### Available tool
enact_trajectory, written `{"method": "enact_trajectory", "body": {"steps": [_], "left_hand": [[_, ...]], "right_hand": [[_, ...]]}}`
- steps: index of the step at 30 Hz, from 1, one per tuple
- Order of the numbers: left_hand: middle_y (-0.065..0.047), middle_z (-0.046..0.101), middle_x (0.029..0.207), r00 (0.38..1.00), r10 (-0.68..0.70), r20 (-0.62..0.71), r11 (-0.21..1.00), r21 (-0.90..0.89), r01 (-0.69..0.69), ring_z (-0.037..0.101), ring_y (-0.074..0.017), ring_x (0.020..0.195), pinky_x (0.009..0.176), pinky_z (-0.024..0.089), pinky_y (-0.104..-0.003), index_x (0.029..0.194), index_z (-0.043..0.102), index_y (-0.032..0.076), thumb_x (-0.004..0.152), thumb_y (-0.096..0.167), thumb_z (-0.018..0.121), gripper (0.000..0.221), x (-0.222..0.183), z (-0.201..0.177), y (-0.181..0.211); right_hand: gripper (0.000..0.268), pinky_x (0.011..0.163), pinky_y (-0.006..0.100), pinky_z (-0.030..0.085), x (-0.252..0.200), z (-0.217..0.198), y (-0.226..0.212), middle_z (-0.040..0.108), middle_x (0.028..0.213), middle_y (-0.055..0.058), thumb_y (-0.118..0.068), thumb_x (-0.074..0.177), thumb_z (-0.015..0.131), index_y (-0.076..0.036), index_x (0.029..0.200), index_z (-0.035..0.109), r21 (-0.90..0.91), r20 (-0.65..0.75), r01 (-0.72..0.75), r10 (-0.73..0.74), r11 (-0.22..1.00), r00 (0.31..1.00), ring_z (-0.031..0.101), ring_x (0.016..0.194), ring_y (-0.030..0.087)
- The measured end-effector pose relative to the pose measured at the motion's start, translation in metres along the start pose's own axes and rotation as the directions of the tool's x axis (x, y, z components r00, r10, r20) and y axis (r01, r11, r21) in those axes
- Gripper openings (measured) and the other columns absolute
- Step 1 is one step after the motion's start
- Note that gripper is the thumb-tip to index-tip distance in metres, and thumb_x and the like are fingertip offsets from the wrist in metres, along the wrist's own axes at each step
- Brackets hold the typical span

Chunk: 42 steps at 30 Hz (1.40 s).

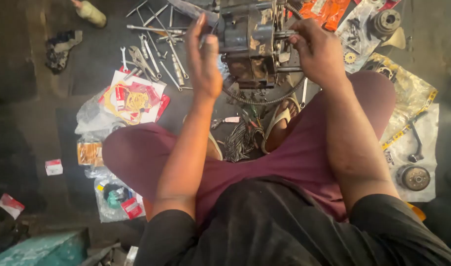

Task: The person works on a motorcycle engine casing, reaching into the internal assembly to handle and wipe small gears and metal components by hand and with a cloth.

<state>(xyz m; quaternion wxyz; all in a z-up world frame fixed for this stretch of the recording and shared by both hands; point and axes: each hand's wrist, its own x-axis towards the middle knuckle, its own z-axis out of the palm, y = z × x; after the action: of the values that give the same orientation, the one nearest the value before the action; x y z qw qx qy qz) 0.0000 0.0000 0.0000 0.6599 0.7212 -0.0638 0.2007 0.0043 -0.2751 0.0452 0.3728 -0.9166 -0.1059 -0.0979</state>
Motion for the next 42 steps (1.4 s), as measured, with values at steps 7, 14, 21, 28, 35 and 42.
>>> {"method": "enact_trajectory", "body": {"steps": [7,14,21,28,35,42], "left_hand": [[-0.010,0.070,0.114,0.846,-0.383,0.370,0.816,-0.293,0.498,0.066,-0.0184,0.105,0.100,0.054,-0.035,0.128,0.065,-0.005,0.106,0.011,0.060,0.028,-0.007,-0.026,-0.070],[-0.007,0.072,0.099,0.815,-0.411,0.408,0.833,-0.194,0.517,0.072,-0.0147,0.088,0.084,0.063,-0.031,0.112,0.067,-0.005,0.101,0.006,0.066,0.016,0.007,-0.038,-0.051],[-0.007,0.073,0.082,0.867,-0.337,0.369,0.935,0.244,0.259,0.071,-0.0125,0.071,0.066,0.056,-0.030,0.112,0.065,-0.001,0.104,0.009,0.065,0.013,0.010,-0.034,-0.028],[-0.007,0.072,0.086,0.856,-0.368,0.362,0.926,0.231,0.300,0.068,-0.0132,0.072,0.066,0.054,-0.029,0.113,0.065,0.001,0.104,0.005,0.060,0.011,0.011,-0.031,-0.034],[-0.004,0.071,0.101,0.874,-0.313,0.372,0.932,-0.054,0.358,0.069,-0.0111,0.095,0.083,0.058,-0.027,0.111,0.058,0.000,0.090,-0.013,0.069,0.027,0.007,-0.038,-0.068],[-0.007,0.072,0.095,0.811,-0.400,0.428,0.900,0.015,0.436,0.068,-0.0128,0.081,0.075,0.055,-0.028,0.108,0.064,-0.003,0.106,-0.001,0.061,0.004,0.006,-0.042,-0.059]], "right_hand": [[0.012,0.073,0.039,0.054,0.000,0.002,0.005,0.074,0.092,0.012,-0.015,0.113,0.065,-0.008,0.122,0.067,0.055,0.017,0.004,-0.005,0.999,1.000,0.073,0.082,0.028],[0.025,0.080,0.037,0.057,-0.002,-0.001,-0.002,0.076,0.110,0.012,-0.007,0.108,0.072,-0.006,0.130,0.062,0.155,-0.001,0.055,-0.056,0.986,0.998,0.076,0.097,0.025],[0.032,0.080,0.035,0.055,-0.003,-0.006,-0.004,0.073,0.128,0.012,-0.005,0.105,0.070,-0.002,0.135,0.058,0.171,-0.033,0.057,-0.052,0.984,0.998,0.073,0.106,0.026],[0.021,0.083,0.034,0.057,-0.005,-0.010,0.008,0.074,0.122,0.010,-0.005,0.111,0.068,-0.003,0.130,0.062,0.213,-0.136,0.047,-0.018,0.976,0.991,0.074,0.108,0.023],[0.017,0.082,0.035,0.058,-0.008,-0.013,0.018,0.074,0.117,0.011,-0.004,0.109,0.070,-0.002,0.126,0.066,0.217,-0.181,0.063,-0.023,0.974,0.983,0.074,0.108,0.024],[0.014,0.080,0.034,0.059,-0.006,-0.014,0.023,0.076,0.117,0.010,-0.004,0.109,0.069,-0.002,0.123,0.068,0.209,-0.188,0.067,-0.027,0.976,0.982,0.075,0.106,0.024]]}}
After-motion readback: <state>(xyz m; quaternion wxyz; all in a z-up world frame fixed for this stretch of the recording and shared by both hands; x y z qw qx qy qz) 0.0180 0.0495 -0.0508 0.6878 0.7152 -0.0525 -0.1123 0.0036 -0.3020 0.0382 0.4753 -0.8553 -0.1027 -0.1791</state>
